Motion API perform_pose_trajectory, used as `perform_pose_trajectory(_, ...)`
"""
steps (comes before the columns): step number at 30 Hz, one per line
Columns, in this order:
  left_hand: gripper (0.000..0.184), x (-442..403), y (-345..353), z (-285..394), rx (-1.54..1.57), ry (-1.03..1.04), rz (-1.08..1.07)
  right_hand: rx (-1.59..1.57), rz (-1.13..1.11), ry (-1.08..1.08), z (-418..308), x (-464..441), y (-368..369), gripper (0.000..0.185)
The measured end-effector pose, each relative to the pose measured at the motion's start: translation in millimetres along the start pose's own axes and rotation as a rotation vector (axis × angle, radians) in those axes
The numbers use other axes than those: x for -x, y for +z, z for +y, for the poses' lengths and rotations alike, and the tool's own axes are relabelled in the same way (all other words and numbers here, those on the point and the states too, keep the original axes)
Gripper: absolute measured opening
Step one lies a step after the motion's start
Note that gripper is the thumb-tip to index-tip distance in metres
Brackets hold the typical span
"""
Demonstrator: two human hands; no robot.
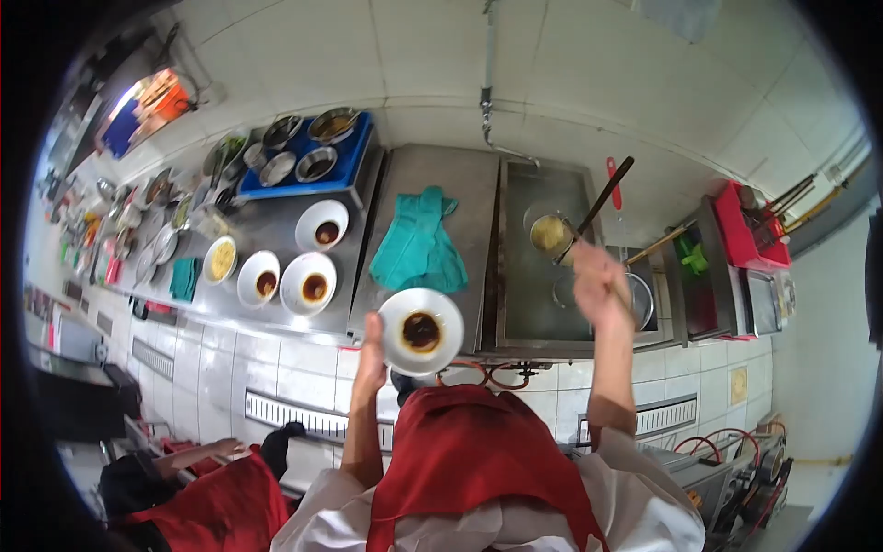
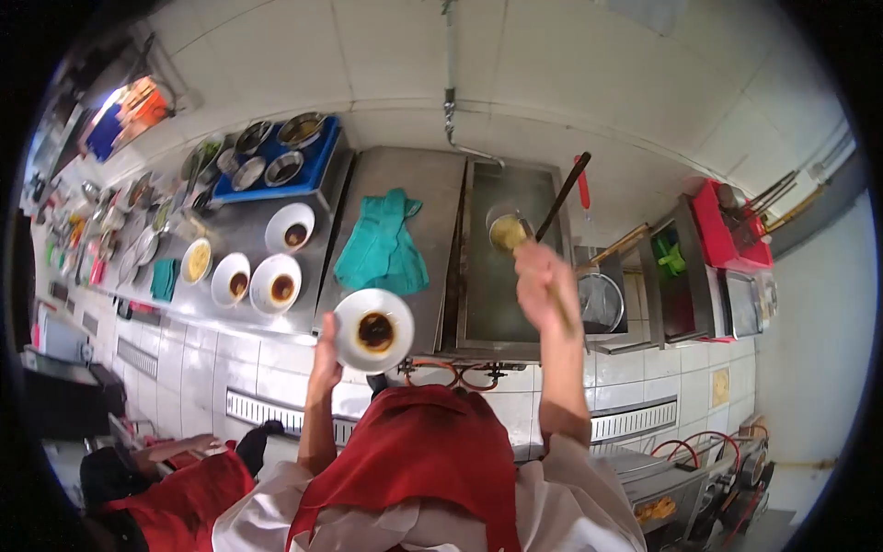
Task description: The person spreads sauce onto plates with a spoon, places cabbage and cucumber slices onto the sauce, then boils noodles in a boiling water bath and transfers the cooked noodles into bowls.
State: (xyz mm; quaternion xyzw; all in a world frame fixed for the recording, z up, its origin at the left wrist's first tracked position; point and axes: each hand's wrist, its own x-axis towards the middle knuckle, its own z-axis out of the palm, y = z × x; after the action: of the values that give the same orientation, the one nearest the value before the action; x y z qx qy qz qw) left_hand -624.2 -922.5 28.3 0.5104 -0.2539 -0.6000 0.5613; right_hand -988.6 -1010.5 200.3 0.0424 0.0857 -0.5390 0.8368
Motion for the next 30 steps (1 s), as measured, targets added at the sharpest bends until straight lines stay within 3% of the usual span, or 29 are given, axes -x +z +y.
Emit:
perform_pose_trajectory(2, 0.063, 13, 30, -4, 0.046, -0.036, -0.043, -0.306, -0.048, 0.193, -18, -16, 5, 0.011)
perform_pose_trajectory(7, 0.064, 9, 72, -16, -0.034, -0.027, -0.154, 0.371, 0.155, 0.004, 17, 36, -28, 0.008)
perform_pose_trajectory(11, 0.048, -24, 90, -41, -0.153, 0.057, -0.138, 0.467, 0.003, 0.006, 19, 43, -44, 0.011)
perform_pose_trajectory(12, 0.048, -30, 96, -43, -0.156, 0.060, -0.145, 0.466, 0.000, -0.002, 13, 44, -41, 0.011)
perform_pose_trajectory(14, 0.068, -40, 111, -42, -0.135, -0.070, -0.215, 0.494, 0.036, 0.066, 9, 54, -19, 0.012)
perform_pose_trajectory(15, 0.067, -48, 119, -41, -0.165, -0.149, -0.229, 0.521, 0.044, 0.058, 16, 64, -20, 0.010)
perform_pose_trajectory(20, 0.062, -83, 165, -45, -0.270, -0.168, -0.205, 0.698, 0.073, -0.052, 50, 108, -39, 0.009)
perform_pose_trajectory(24, 0.064, -121, 195, -42, -0.156, -0.241, -0.316, 0.836, 0.028, -0.071, 74, 101, -83, 0.010)
perform_pose_trajectory(26, 0.050, -129, 209, -25, -0.111, -0.228, -0.528, 0.924, -0.018, -0.107, 76, 89, -111, 0.007)
perform_pose_trajectory(27, 0.054, -127, 220, -14, -0.160, -0.264, -0.419, 1.007, -0.024, -0.143, 80, 85, -119, 0.005)
perform_pose_trajectory(30, 0.059, -137, 232, 11, -0.176, -0.311, -0.525, 1.094, -0.012, -0.217, 93, 69, -116, 0.010)
